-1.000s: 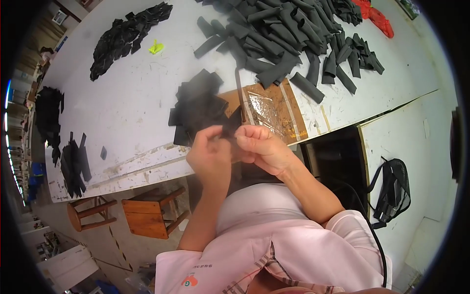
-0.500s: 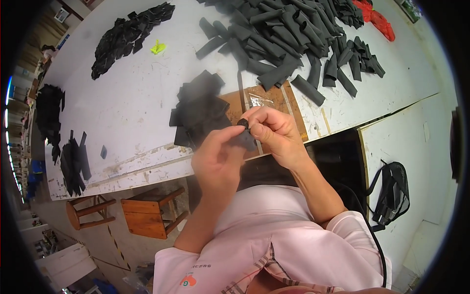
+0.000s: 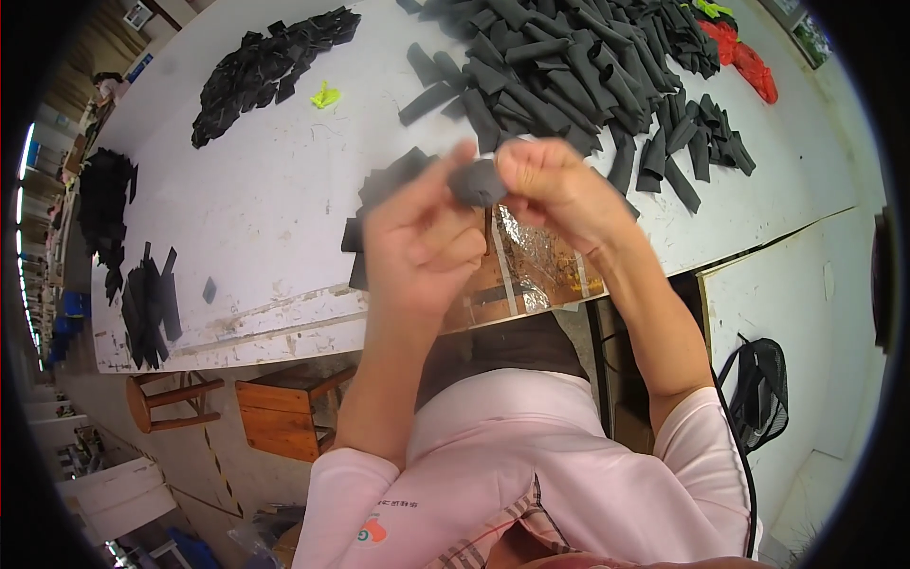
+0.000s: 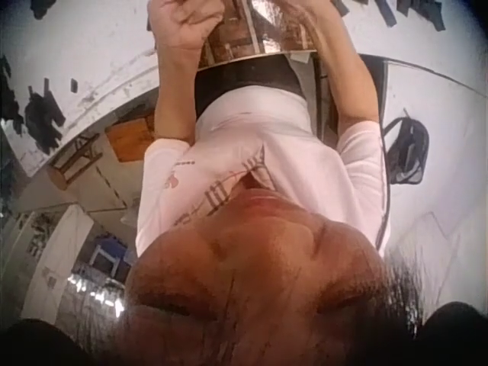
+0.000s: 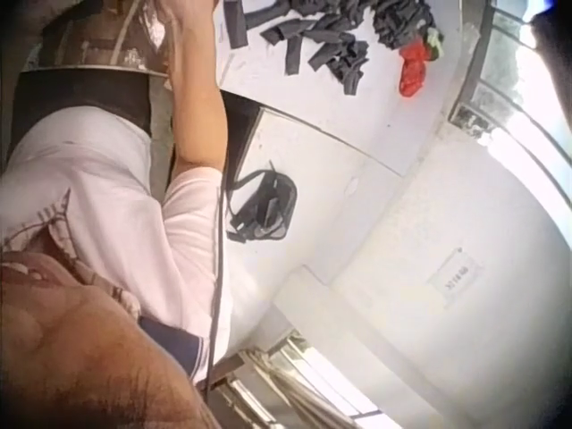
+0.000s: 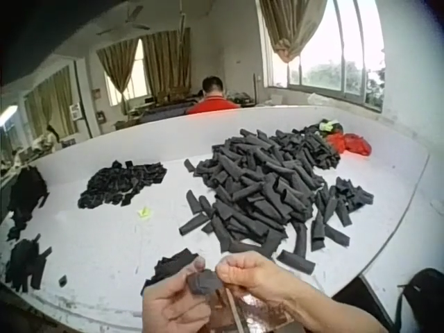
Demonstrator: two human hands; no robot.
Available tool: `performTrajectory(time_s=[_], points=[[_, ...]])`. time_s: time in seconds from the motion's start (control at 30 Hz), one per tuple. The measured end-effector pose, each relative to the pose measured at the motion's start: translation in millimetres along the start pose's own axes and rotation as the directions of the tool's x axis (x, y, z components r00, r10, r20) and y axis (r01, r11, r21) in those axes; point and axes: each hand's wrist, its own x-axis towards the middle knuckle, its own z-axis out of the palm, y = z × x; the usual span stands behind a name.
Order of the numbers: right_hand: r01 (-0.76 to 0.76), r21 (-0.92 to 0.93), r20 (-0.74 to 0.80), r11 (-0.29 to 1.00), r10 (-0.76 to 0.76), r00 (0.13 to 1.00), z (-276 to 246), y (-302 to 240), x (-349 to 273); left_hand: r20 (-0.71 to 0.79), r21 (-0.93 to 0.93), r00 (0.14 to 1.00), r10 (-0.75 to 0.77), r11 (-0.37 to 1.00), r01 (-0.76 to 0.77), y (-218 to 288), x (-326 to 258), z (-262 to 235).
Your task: Assembling or inspecting black foam components by inserting a thin rod and checking the pieces on a workbench.
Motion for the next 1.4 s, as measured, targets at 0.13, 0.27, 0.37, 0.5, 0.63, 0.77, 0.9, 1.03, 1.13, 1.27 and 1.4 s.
performTrajectory(time_s=[0.13, 0.27, 0.37, 0.5, 0.63, 0.77, 0.9, 1.03, 1.13, 1.27, 1.4], points=[[0.009, 0.189, -0.002, 0.982, -0.009, 1.000, -4, 27, 3, -0.176, 0.124, 0.980, 0.088, 0.990, -0.067, -4, -4, -19], [0.050, 0.043, 0.062, 0.998, -0.052, 0.997, 0, 7, 18, -0.118, -0.201, 0.992, 0.051, 0.977, -0.074, 3, 4, 1], [0.064, 0.060, 0.135, 0.996, -0.072, 0.988, 1, 9, 15, -0.147, -0.348, 0.987, 0.068, 0.930, -0.116, -1, -1, -10], [-0.002, 0.156, 0.072, 0.988, -0.009, 0.997, -10, 28, 9, -0.174, -0.050, 0.971, 0.164, 0.983, -0.175, -15, -6, -21], [0.118, -0.026, 0.105, 0.993, -0.115, 0.988, -9, 15, 22, -0.171, 0.381, 0.940, 0.295, 0.900, -0.213, -20, -1, 17], [0.072, 0.043, 0.077, 0.996, -0.075, 0.994, -7, 38, 17, -0.219, 0.641, 0.872, 0.438, 0.738, -0.210, -20, -9, -6], [0.075, -0.046, 0.065, 0.996, -0.072, 0.995, -8, 34, 14, -0.255, 0.222, 0.923, 0.288, 0.947, -0.233, -10, -6, -19], [0.203, -0.077, 0.153, 0.976, -0.190, 0.970, 1, 0, 21, -0.011, -0.349, 0.998, 0.055, 0.935, -0.056, -6, 3, 10], [0.048, -0.054, 0.119, 0.997, -0.041, 0.992, -17, 47, 18, -0.111, 0.027, 0.974, 0.199, 0.980, -0.197, -21, -10, -23], [0.024, -0.053, 0.058, 0.998, -0.020, 0.998, -12, 49, 11, -0.219, 0.160, 0.955, 0.200, 0.973, -0.167, -16, -11, -26], [0.208, -0.065, 0.060, 0.976, -0.204, 0.977, -4, 22, 12, -0.189, -0.289, 0.980, 0.058, 0.951, -0.111, -7, 5, 0]])
